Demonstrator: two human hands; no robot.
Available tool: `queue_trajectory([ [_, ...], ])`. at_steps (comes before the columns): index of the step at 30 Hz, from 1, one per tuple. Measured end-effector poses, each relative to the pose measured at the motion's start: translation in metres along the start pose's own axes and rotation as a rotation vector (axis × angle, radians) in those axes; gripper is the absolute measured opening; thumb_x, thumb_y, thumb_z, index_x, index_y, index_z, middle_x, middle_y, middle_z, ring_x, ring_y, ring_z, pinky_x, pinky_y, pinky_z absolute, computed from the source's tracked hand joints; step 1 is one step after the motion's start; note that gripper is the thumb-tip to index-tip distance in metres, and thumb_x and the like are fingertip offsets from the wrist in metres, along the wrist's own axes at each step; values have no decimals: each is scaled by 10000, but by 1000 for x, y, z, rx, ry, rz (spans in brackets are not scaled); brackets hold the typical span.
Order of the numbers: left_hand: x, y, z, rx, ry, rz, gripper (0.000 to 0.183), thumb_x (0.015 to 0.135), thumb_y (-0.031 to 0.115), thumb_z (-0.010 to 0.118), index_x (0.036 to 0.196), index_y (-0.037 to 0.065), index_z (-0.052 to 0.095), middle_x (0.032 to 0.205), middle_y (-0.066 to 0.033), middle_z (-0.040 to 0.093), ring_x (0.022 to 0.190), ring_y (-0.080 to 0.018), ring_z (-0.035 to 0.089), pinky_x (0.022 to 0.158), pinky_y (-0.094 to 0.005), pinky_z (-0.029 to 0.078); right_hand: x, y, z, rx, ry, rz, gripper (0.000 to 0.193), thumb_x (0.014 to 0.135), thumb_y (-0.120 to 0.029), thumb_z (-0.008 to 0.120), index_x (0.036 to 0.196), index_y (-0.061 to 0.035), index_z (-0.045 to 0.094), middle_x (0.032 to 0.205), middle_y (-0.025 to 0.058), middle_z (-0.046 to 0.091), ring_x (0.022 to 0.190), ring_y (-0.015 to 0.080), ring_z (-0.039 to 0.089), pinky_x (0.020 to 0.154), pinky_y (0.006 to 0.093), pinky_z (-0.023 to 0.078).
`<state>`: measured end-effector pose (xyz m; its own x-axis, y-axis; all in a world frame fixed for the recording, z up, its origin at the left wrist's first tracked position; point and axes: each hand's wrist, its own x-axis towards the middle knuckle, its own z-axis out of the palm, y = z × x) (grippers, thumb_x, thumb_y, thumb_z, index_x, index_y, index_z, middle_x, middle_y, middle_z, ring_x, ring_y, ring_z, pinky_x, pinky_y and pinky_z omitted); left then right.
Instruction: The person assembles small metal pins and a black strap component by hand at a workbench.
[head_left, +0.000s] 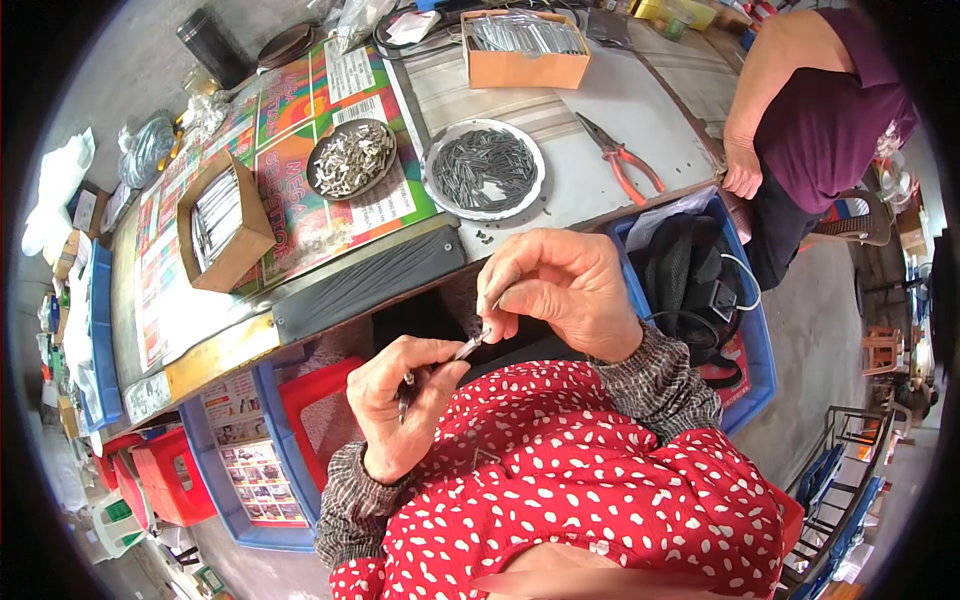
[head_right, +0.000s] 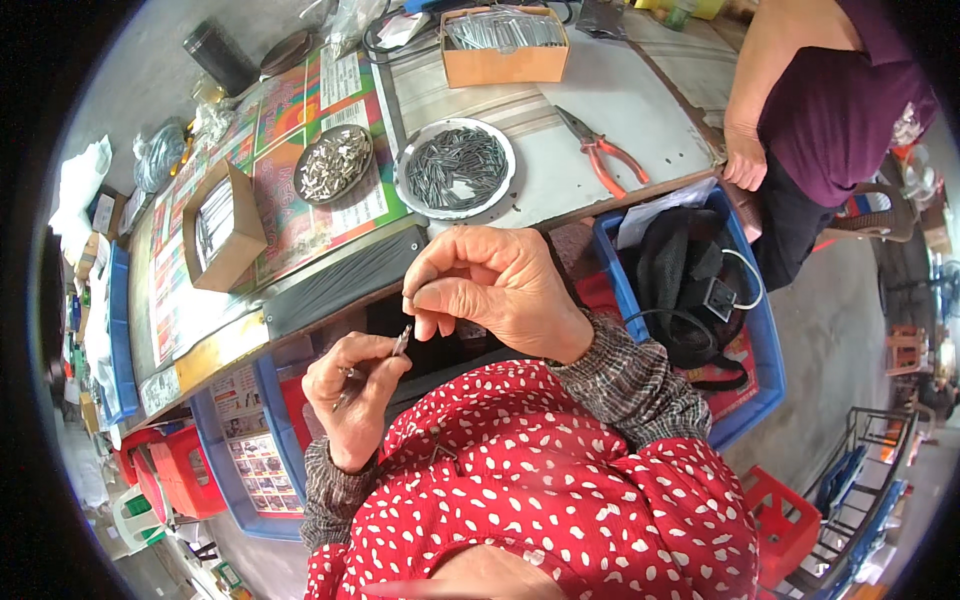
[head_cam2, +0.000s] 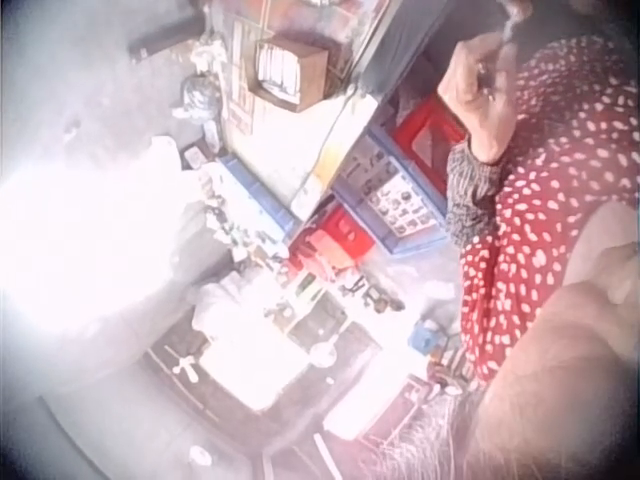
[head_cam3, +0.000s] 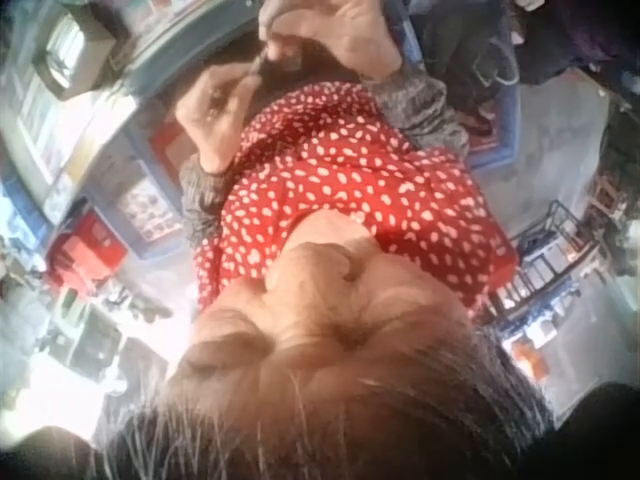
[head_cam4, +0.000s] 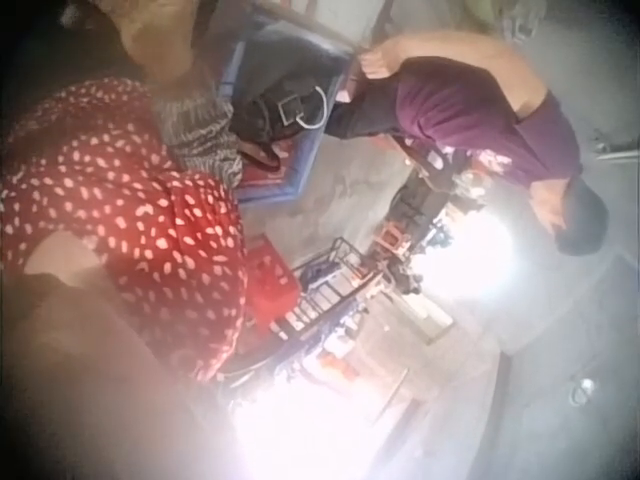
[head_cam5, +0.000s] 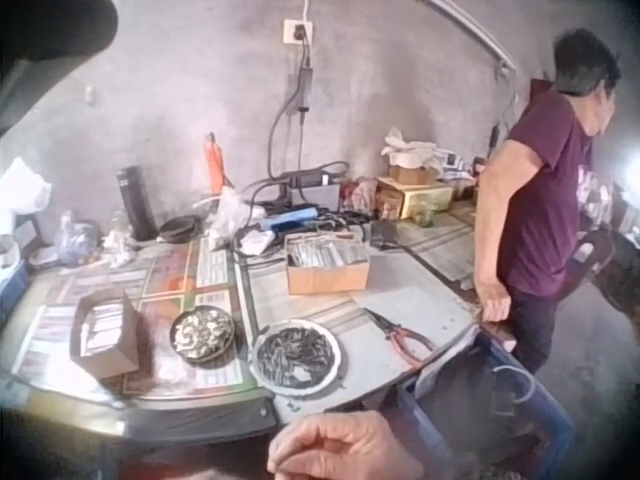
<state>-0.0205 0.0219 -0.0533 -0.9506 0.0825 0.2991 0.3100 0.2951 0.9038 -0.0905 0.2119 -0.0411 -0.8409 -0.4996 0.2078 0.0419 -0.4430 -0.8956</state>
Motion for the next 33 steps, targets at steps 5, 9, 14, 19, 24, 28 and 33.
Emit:
queue_trajectory([
  [5, -1, -6, 4, -40, 47, -46, 136, 744, -49, 678, 864, -1, 634, 705, -34, 610, 551, -53, 483, 510, -191, 385, 2, 2, 4, 70, -22, 48, 117, 862, -56, 591, 885, 55, 565, 848, 155, 581, 691, 192, 619, 593, 264, 509],
  [9, -2, -7, 4, -32, 65, -40, 139, 749, -49, 678, 871, 1, 633, 704, -28, 606, 547, -46, 472, 504, -185, 375, 4, 5, 3, 78, -51, 26, 128, 863, -66, 594, 884, 57, 566, 853, 157, 576, 696, 194, 619, 593, 266, 511],
  [14, -3, -9, 6, -24, 85, -24, 141, 745, -46, 684, 867, 1, 634, 699, -26, 603, 544, -45, 470, 500, -183, 370, 4, 7, 2, 68, -49, 31, 138, 861, -74, 599, 879, 59, 569, 847, 156, 575, 698, 192, 620, 594, 264, 511],
  [19, -4, -13, 7, -27, 89, -11, 145, 740, -45, 690, 865, 2, 634, 699, -23, 603, 545, -45, 471, 495, -184, 368, 3, 6, 3, 63, -35, 65, 116, 862, -55, 592, 866, 59, 568, 850, 151, 579, 692, 187, 620, 597, 265, 517],
  [24, -2, -12, 11, 84, 120, 79, 143, 734, -42, 694, 853, 4, 631, 699, -50, 610, 534, -85, 510, 491, -201, 395, 2, 3, 2, -59, -43, 1, 61, 861, 2, 573, 864, 63, 565, 860, 143, 586, 700, 181, 624, 619, 270, 530],
  [28, -2, -13, 17, 88, 151, 107, 146, 735, -43, 690, 853, 10, 625, 711, -73, 623, 551, -122, 565, 508, -220, 437, 3, 5, 3, -156, -50, -21, 55, 867, 6, 570, 889, 57, 570, 840, 105, 592, 722, 144, 616, 657, 249, 523],
  [33, 1, -10, 19, 122, 156, 66, 108, 770, -65, 651, 858, -23, 604, 702, -44, 603, 613, -81, 554, 577, -201, 435, 4, 10, 4, -157, -8, -18, 79, 873, -19, 583, 911, 49, 571, 813, 62, 594, 728, 109, 602, 665, 228, 510],
])
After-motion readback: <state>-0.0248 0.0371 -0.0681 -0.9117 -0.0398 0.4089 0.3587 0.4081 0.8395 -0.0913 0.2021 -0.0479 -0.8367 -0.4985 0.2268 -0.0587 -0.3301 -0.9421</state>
